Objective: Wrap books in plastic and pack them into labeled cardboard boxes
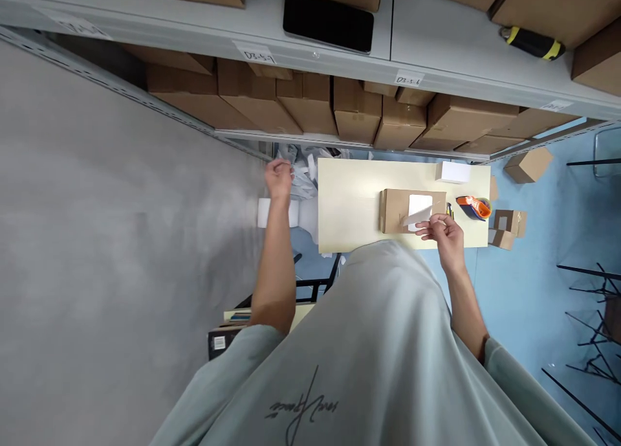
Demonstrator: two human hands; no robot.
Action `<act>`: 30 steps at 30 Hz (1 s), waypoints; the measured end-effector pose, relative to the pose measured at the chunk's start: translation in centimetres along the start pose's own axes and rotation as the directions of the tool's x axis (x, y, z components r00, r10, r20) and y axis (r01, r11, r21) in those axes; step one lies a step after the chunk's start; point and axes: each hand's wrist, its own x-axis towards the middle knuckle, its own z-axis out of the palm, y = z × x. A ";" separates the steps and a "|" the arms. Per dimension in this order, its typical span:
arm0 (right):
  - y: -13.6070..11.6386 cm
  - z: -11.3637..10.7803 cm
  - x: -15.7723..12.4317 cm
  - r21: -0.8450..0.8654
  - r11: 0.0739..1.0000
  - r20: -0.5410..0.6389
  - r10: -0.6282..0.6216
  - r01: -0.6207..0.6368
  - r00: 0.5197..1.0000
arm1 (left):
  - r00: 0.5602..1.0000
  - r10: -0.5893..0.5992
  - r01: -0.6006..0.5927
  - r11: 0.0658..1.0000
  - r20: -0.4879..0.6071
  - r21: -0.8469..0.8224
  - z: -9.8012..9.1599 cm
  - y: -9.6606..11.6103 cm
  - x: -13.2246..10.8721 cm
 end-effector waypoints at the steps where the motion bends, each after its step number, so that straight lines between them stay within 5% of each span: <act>1: 0.1 0.2 0.1 -0.006 1.000 0.011 -0.015 0.015 1.000 | 0.994 -0.048 0.047 0.999 -0.098 -0.019 1.6 -0.3 -0.7; 3: 0.4 0.4 0.2 -0.039 0.997 0.032 -0.059 0.060 0.998 | 0.987 -0.109 0.094 0.988 -0.121 -0.121 5.1 -0.3 -3.1; 7: 0.8 0.1 0.4 -0.237 0.945 0.154 -0.194 0.226 0.969 | 0.956 -0.089 0.171 0.943 0.281 -0.284 11.7 1.4 -10.3; 9: 1.1 -0.8 0.5 -0.364 0.869 0.227 -0.267 0.336 0.936 | 0.930 -0.073 0.193 0.931 0.360 -0.310 14.1 2.7 -13.1; 16: 3.1 -5.2 1.1 -0.519 0.673 0.350 -0.396 0.527 0.849 | 0.957 -0.123 0.206 0.927 0.264 -0.314 19.3 3.9 -16.1; 22: 5.0 -8.2 2.3 -0.457 0.811 0.299 -0.247 0.365 0.922 | 0.967 -0.181 0.236 0.898 0.176 -0.372 22.9 3.2 -17.6; 30: 5.3 -10.1 5.4 -0.089 0.994 0.182 -0.039 0.055 0.983 | 0.972 -0.207 0.234 0.917 0.115 -0.322 25.9 4.0 -19.4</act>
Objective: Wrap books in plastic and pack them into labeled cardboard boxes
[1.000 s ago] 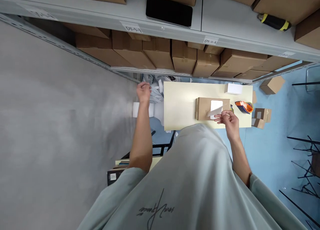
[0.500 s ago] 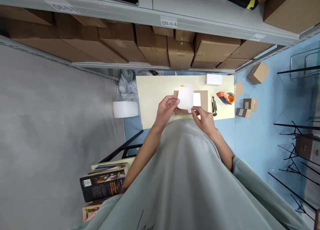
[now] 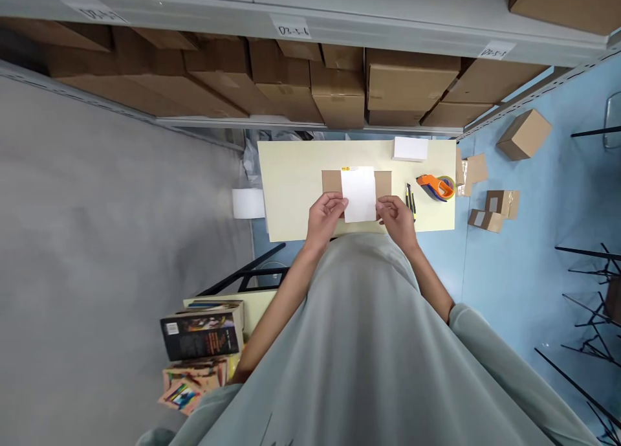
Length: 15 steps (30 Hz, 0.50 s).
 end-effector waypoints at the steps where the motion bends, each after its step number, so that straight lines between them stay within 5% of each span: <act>1: -0.1 -0.2 0.5 0.051 0.998 0.001 0.024 -0.024 1.000 | 1.000 0.003 -0.003 1.000 0.013 0.013 0.2 0.0 -0.1; 7: -0.7 -1.4 2.3 0.187 0.979 0.078 0.072 -0.085 0.994 | 0.998 0.014 -0.017 0.999 0.069 0.050 0.9 0.1 -0.5; 15: -0.2 -1.3 2.0 0.137 0.990 0.035 0.041 -0.045 0.999 | 0.992 0.045 -0.056 0.995 0.119 0.087 0.8 -0.7 -0.1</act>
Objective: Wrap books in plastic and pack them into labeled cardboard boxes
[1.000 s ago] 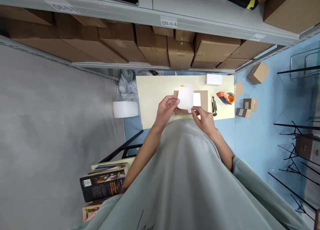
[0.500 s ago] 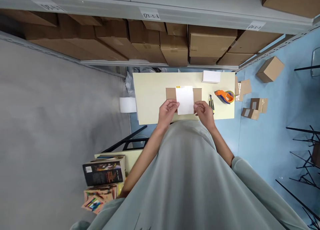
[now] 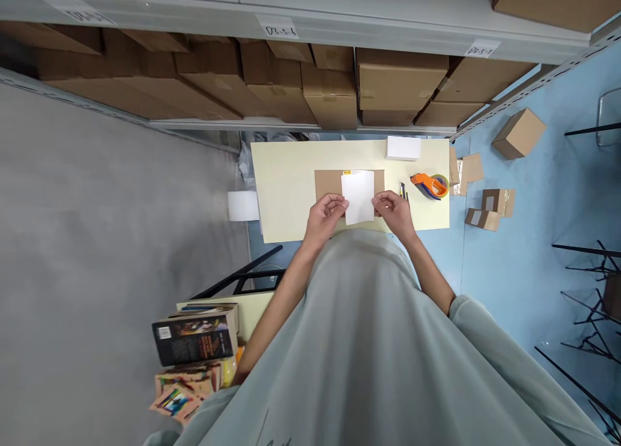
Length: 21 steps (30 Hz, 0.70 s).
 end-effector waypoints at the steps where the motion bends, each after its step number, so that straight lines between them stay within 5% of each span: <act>1: 0.1 0.1 0.0 -0.017 1.000 -0.018 -0.016 0.016 1.000 | 1.000 0.005 -0.005 1.000 0.009 0.005 -0.1 -0.1 0.1; 6: -0.2 0.4 -0.6 -0.157 0.980 -0.074 -0.134 0.122 0.988 | 0.998 0.002 -0.003 1.000 0.068 0.014 -0.6 -0.7 0.9; 11: -0.9 0.9 -1.6 -0.237 0.940 0.000 -0.251 0.244 0.968 | 0.997 0.023 -0.024 1.000 0.071 0.018 -1.1 -0.7 1.7; 21: -1.1 2.2 -1.8 -0.063 0.990 -0.033 -0.131 0.129 0.991 | 0.996 0.039 -0.039 0.999 0.079 0.008 -2.6 1.5 0.3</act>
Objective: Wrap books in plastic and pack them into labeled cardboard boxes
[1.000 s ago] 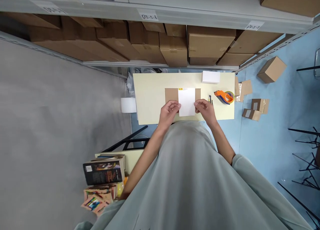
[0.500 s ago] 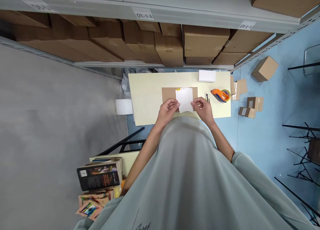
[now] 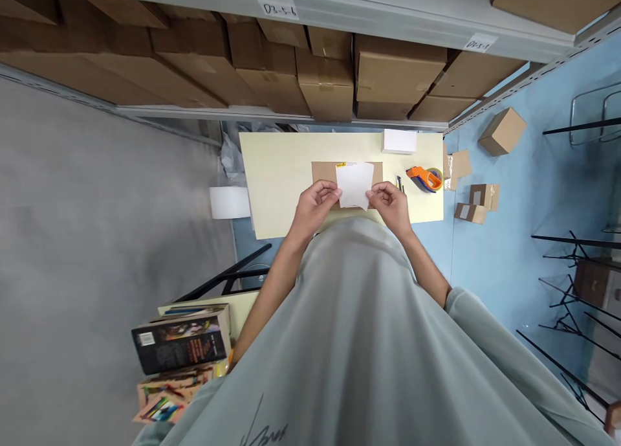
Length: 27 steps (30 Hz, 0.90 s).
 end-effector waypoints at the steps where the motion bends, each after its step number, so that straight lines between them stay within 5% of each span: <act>1: -0.1 0.0 0.0 0.014 1.000 -0.003 0.013 -0.013 1.000 | 1.000 -0.008 0.008 1.000 0.002 -0.012 -0.1 0.2 -0.2; 27: -1.2 0.1 0.2 0.036 0.999 0.049 0.029 -0.031 0.998 | 0.999 0.016 -0.017 0.999 0.034 0.032 -1.2 1.3 0.2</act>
